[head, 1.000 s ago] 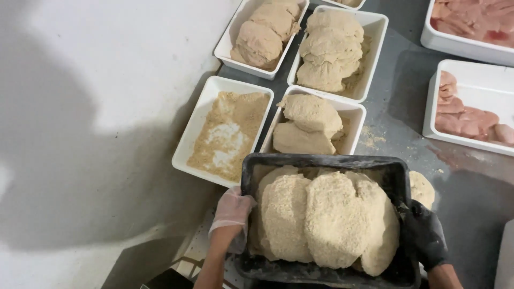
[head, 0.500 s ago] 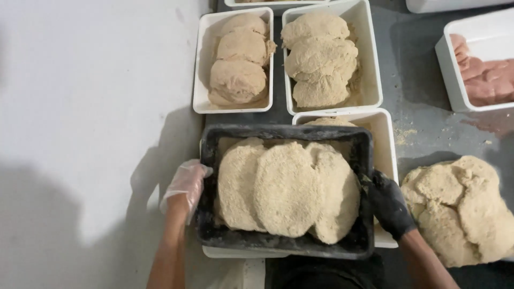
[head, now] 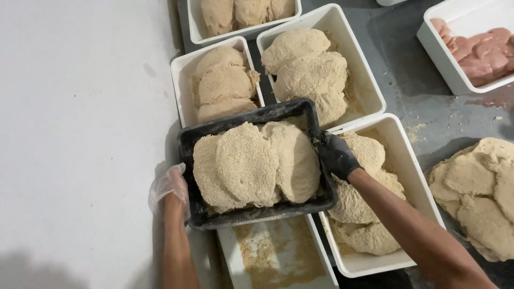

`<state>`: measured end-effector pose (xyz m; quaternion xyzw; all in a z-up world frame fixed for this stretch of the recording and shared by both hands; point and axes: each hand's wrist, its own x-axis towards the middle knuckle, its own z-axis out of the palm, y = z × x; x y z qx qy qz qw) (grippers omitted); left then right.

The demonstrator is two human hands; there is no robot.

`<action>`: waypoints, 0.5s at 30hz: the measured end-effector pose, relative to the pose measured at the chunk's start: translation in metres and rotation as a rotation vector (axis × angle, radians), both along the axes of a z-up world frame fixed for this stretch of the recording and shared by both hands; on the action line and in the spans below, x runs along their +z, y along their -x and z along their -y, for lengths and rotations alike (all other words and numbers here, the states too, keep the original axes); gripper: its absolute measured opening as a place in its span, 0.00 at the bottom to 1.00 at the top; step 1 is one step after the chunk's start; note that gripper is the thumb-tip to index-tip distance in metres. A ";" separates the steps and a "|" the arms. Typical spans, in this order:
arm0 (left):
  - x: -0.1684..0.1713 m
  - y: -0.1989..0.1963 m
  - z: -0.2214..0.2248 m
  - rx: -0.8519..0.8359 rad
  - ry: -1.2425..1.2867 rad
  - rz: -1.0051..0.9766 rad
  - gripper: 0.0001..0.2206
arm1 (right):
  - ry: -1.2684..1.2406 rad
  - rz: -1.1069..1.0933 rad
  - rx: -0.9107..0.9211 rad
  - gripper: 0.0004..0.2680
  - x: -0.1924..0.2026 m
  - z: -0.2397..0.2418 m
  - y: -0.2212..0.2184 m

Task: Breading raw chicken pieces and organizing them into plastic trays on a production floor.

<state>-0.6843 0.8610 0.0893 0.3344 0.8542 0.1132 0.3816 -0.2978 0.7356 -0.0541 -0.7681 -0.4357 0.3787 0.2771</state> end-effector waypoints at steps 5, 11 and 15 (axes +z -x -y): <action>0.035 -0.026 0.000 0.008 0.093 -0.129 0.39 | -0.053 -0.014 0.044 0.13 -0.001 -0.009 0.002; 0.041 -0.026 0.014 -0.040 0.053 -0.061 0.33 | 0.055 -0.087 -0.023 0.12 0.024 -0.024 0.009; 0.052 -0.030 0.032 0.140 0.023 0.079 0.30 | 0.033 -0.119 -0.009 0.12 -0.015 -0.026 -0.002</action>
